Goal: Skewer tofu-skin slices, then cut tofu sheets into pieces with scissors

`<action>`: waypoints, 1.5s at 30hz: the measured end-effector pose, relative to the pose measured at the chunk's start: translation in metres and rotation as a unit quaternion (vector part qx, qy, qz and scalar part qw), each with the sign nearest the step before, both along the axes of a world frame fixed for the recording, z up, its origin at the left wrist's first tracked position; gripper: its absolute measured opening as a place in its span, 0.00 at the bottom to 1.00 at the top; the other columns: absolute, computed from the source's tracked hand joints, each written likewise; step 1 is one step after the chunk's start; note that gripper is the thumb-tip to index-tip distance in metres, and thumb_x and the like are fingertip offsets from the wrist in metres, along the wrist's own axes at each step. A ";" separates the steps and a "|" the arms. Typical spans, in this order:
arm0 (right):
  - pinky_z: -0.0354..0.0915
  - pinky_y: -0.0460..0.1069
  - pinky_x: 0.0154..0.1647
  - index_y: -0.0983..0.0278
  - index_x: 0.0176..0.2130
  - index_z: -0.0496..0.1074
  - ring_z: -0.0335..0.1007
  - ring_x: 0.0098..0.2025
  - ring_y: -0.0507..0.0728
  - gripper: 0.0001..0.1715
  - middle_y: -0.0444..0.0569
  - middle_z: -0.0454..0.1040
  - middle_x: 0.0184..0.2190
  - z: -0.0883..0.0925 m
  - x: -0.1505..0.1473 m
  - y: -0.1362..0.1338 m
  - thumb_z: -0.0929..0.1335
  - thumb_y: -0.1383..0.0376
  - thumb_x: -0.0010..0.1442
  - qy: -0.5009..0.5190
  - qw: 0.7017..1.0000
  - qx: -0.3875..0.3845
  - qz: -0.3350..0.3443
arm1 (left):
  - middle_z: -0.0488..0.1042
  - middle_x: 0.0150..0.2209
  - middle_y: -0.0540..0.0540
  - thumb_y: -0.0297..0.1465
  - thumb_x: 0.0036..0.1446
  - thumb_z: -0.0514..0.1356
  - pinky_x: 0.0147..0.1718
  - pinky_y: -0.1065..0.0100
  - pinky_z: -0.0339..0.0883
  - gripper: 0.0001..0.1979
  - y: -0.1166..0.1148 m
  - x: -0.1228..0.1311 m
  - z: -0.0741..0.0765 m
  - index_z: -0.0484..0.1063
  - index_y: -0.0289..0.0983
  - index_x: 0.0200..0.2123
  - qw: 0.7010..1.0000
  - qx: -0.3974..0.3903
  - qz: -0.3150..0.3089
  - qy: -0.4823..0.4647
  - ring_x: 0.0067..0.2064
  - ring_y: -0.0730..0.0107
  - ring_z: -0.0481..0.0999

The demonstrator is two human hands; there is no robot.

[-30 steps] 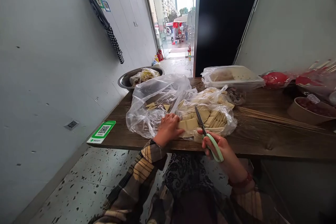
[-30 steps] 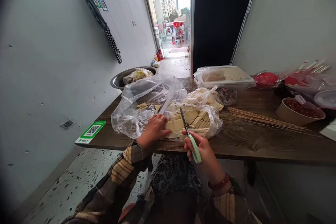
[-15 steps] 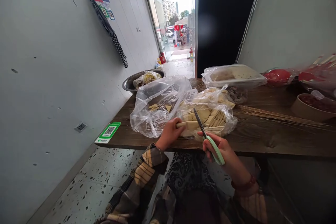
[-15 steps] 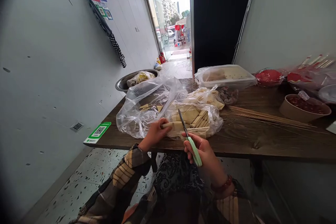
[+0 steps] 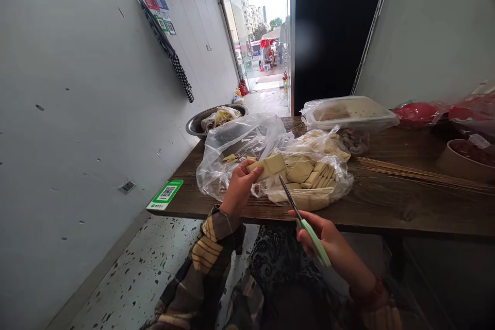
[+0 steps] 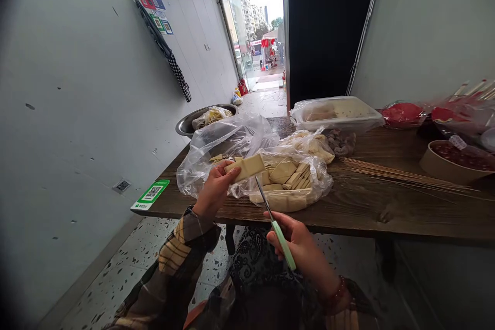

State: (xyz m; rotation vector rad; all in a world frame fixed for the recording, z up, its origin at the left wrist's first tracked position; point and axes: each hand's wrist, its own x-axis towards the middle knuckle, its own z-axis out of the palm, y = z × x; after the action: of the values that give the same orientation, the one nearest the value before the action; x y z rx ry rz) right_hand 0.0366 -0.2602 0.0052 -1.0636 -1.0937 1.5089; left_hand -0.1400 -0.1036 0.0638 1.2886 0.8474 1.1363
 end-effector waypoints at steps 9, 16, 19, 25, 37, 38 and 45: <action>0.58 0.47 0.26 0.63 0.56 0.66 0.56 0.25 0.50 0.33 0.42 0.63 0.28 -0.002 -0.006 0.001 0.68 0.48 0.58 -0.027 0.998 0.051 0.017 | 0.72 0.29 0.53 0.35 0.47 0.67 0.31 0.75 0.62 0.14 -0.013 0.016 0.008 0.68 0.36 0.34 0.999 0.016 0.009 -0.033 0.30 0.77 0.69; 0.60 0.47 0.27 0.62 0.56 0.66 0.57 0.25 0.49 0.33 0.42 0.62 0.30 0.001 -0.010 0.006 0.69 0.48 0.57 0.003 0.999 0.046 0.002 | 0.72 0.28 0.53 0.37 0.48 0.67 0.29 0.75 0.61 0.15 -0.024 0.021 -0.001 0.68 0.36 0.33 1.000 -0.006 -0.015 -0.006 0.29 0.77 0.69; 0.62 0.47 0.28 0.63 0.57 0.65 0.59 0.27 0.50 0.34 0.43 0.62 0.31 0.004 -0.009 0.006 0.69 0.48 0.58 0.005 0.999 0.040 0.003 | 0.72 0.28 0.53 0.37 0.49 0.67 0.28 0.75 0.61 0.15 -0.027 0.022 -0.004 0.68 0.36 0.34 1.000 -0.011 -0.026 -0.010 0.28 0.77 0.69; 0.63 0.47 0.29 0.64 0.57 0.65 0.59 0.27 0.50 0.33 0.43 0.62 0.30 0.007 -0.007 0.007 0.68 0.48 0.59 -0.003 0.999 0.047 -0.008 | 0.71 0.27 0.53 0.38 0.49 0.67 0.27 0.75 0.61 0.15 -0.032 0.026 -0.005 0.67 0.36 0.33 0.999 -0.030 -0.036 -0.025 0.28 0.77 0.69; 0.58 0.46 0.22 0.64 0.57 0.66 0.55 0.22 0.48 0.33 0.39 0.60 0.25 -0.006 -0.003 0.009 0.69 0.50 0.58 -0.001 0.999 0.031 -0.035 | 0.71 0.27 0.53 0.37 0.48 0.68 0.27 0.74 0.63 0.15 -0.029 0.031 -0.010 0.68 0.35 0.33 0.998 -0.034 -0.038 -0.032 0.27 0.77 0.69; 0.57 0.46 0.22 0.65 0.57 0.66 0.54 0.22 0.48 0.33 0.39 0.60 0.25 -0.007 -0.002 0.009 0.69 0.50 0.58 -0.002 0.999 0.028 -0.036 | 0.72 0.27 0.53 0.37 0.48 0.68 0.27 0.74 0.63 0.15 -0.029 0.031 -0.010 0.68 0.35 0.33 0.998 -0.035 -0.040 -0.032 0.27 0.77 0.69; 0.54 0.45 0.20 0.67 0.58 0.66 0.52 0.21 0.48 0.35 0.37 0.57 0.20 -0.007 -0.001 0.009 0.69 0.50 0.59 0.010 0.999 0.016 -0.046 | 0.73 0.28 0.52 0.36 0.48 0.68 0.27 0.74 0.64 0.15 -0.029 0.034 -0.010 0.68 0.35 0.34 0.997 -0.051 -0.047 -0.043 0.27 0.76 0.70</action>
State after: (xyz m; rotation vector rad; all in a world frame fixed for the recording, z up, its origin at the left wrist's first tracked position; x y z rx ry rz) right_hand 0.0355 -0.2515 -0.0023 -1.0606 -1.0377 1.4222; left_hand -0.1060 -0.1323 0.0533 1.1758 0.7637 1.0540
